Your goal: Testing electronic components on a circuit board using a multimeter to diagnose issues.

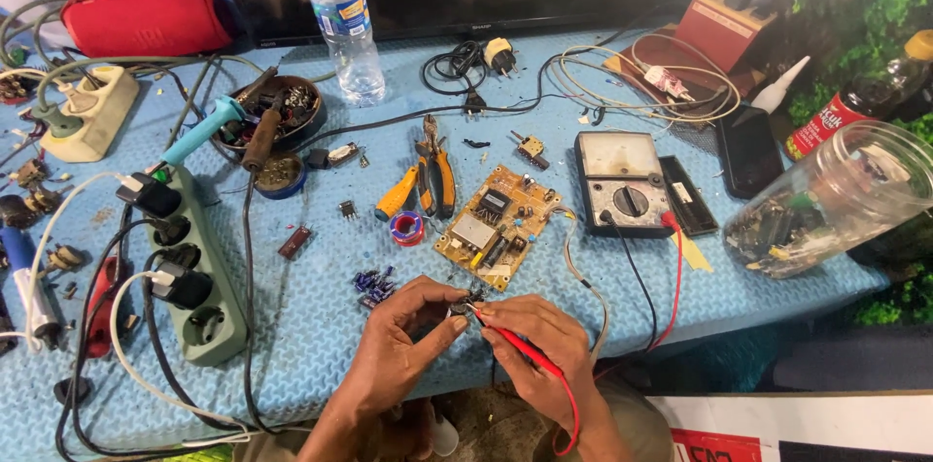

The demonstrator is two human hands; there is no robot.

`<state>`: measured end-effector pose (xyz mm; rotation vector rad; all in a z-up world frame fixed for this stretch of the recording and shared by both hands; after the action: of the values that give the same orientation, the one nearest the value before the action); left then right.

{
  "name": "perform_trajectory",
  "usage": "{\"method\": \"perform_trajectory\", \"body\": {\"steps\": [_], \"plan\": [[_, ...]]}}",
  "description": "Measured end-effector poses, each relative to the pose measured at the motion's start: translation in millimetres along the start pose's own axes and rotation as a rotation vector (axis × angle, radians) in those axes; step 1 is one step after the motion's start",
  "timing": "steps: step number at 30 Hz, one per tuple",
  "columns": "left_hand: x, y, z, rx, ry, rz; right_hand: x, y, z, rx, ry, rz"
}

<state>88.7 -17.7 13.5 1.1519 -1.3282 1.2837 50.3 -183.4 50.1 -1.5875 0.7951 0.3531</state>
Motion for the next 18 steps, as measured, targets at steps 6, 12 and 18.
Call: {"method": "perform_trajectory", "body": {"steps": [6, 12, 18], "plan": [[1.4, 0.3, 0.3, -0.012, 0.009, 0.013, -2.2, -1.4, -0.6, 0.001, 0.01, -0.001], [-0.8, 1.0, 0.1, -0.012, -0.002, -0.014, 3.5, 3.3, 0.5, -0.01, -0.001, 0.013], [0.7, 1.2, 0.8, -0.022, -0.014, -0.024, -3.1, -3.0, -1.3, 0.008, -0.006, 0.002]]}}
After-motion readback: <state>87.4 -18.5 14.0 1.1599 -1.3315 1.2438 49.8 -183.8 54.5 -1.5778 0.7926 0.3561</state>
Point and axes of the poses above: each hand's wrist, its own y-axis away from the middle knuckle, its own z-axis out of the palm, x = y × z, the point moved 9 cm from there along -y, towards the middle knuckle, and after that the axes turned 12 degrees about x, right-handed, at the moved point
